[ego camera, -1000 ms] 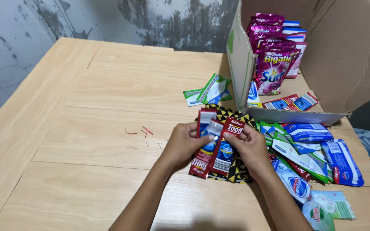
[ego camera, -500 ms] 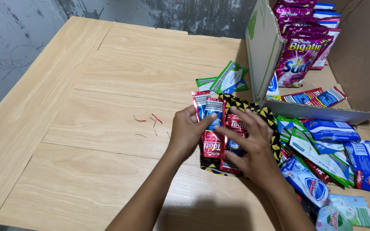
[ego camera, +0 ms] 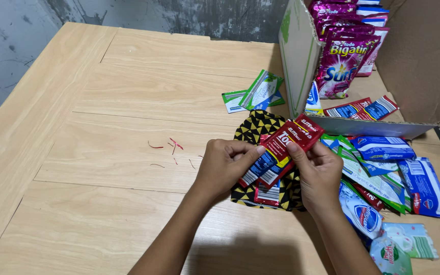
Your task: The person sorts small detergent packets from a cardboard box onto a wooden table. They pick up individual packets and place them into a growing pile on the table.
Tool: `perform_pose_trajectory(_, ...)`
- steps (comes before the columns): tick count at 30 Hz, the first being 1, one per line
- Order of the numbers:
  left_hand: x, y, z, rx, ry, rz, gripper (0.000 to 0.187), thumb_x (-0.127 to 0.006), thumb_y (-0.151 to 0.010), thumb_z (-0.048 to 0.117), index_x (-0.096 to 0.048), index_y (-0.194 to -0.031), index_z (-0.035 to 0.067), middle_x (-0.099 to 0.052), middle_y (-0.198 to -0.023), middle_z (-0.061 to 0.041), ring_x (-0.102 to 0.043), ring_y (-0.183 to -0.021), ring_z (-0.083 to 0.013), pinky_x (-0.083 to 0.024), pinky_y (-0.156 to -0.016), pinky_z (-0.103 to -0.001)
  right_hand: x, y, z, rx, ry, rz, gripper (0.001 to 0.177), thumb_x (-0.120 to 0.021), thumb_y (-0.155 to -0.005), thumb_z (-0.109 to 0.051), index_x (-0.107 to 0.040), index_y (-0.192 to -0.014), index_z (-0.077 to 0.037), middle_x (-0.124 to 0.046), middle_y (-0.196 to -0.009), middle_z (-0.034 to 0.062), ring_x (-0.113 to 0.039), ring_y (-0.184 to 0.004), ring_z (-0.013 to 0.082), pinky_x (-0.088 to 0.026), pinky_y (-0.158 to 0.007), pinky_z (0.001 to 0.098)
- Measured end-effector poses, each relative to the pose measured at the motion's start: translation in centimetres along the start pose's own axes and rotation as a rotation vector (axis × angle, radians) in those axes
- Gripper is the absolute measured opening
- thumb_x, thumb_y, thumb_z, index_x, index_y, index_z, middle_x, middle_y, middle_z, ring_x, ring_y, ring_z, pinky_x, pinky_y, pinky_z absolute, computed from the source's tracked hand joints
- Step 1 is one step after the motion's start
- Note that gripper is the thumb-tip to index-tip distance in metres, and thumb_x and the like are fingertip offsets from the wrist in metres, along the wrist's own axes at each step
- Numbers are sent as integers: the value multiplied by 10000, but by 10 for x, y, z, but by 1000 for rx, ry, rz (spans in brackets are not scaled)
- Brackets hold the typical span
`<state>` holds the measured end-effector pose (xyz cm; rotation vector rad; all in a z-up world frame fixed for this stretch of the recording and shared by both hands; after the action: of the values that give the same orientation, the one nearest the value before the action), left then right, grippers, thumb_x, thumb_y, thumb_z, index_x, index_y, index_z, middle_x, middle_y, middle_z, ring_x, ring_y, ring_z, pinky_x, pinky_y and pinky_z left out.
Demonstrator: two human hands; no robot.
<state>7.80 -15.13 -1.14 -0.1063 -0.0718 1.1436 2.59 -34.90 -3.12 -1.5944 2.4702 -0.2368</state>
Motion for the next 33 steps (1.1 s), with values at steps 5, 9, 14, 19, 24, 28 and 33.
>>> perform_pose_trajectory(5, -4, 0, 0, 13, 30, -29, 280, -743, -922, 241, -816, -897, -28, -710, -613, -26, -595, -537, -20, -475, -483, -214, -2, -2, 1, -19, -62, -5, 268, -725, -964, -137, -719, -1175, 28, -766, -1074, 95, -706, -930, 99, -577, -853, 250)
perform_pose_trajectory(9, -4, 0, -3, 24, 11, -23, 279, -741, -914, 251, -813, -894, -18, -716, -625, -18, -611, -539, -24, -488, -485, -212, -2, -2, 2, -29, -70, -4, 263, -725, -959, -130, -721, -1170, 28, -766, -1069, 99, -711, -925, 103, -582, -846, 254)
perform_pose_trajectory(14, 0, 5, 31, -330, -164, 51, 249, -774, -930, 206, -809, -1004, -29, -612, -792, -25, -564, -687, -73, -457, -553, -218, -8, -1, 4, -69, -11, -42, 278, -744, -912, -117, -726, -1153, 22, -774, -1048, 93, -718, -901, 102, -596, -825, 258)
perform_pose_trajectory(19, 10, -4, -7, 79, 252, 112, 218, -696, -939, 176, -734, -1025, -20, -690, -754, -28, -616, -604, -63, -506, -495, -230, -16, -1, -8, -30, 304, -57, 316, -747, -927, -146, -732, -1183, 38, -741, -1040, 116, -668, -877, 116, -557, -756, 269)
perform_pose_trajectory(24, 15, -4, 3, -23, 292, 98, 173, -698, -963, 111, -743, -1031, -41, -740, -836, -71, -642, -700, -45, -551, -612, -213, -26, 14, -69, 471, 658, 28, 352, -726, -964, -136, -683, -1257, 54, -666, -1235, 134, -620, -1081, 161, -493, -837, 278)
perform_pose_trajectory(28, 4, 0, 9, -45, 264, 25, 195, -712, -957, 127, -746, -1054, -39, -747, -873, -50, -657, -764, -51, -562, -687, -222, -31, 2, -18, 72, 10, -88, 296, -700, -985, -151, -667, -1220, 25, -726, -1077, 55, -664, -960, 86, -548, -868, 236)
perform_pose_trajectory(33, 7, 6, 22, -84, 335, -7, 203, -737, -934, 119, -732, -1055, -43, -745, -922, -53, -672, -844, -56, -571, -780, -219, -40, 0, -19, -18, -117, -119, 216, -688, -997, -126, -678, -1130, 44, -757, -1015, 52, -679, -903, 84, -546, -845, 236)
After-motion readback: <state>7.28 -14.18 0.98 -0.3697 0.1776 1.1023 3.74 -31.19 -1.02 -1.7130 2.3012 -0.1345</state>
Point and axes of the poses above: each hand's wrist, its own y-axis away from the middle knuckle, its own x-axis out of the back of the hand, z = x × y, the point moved 10 cm from there along -y, towards the middle knuckle
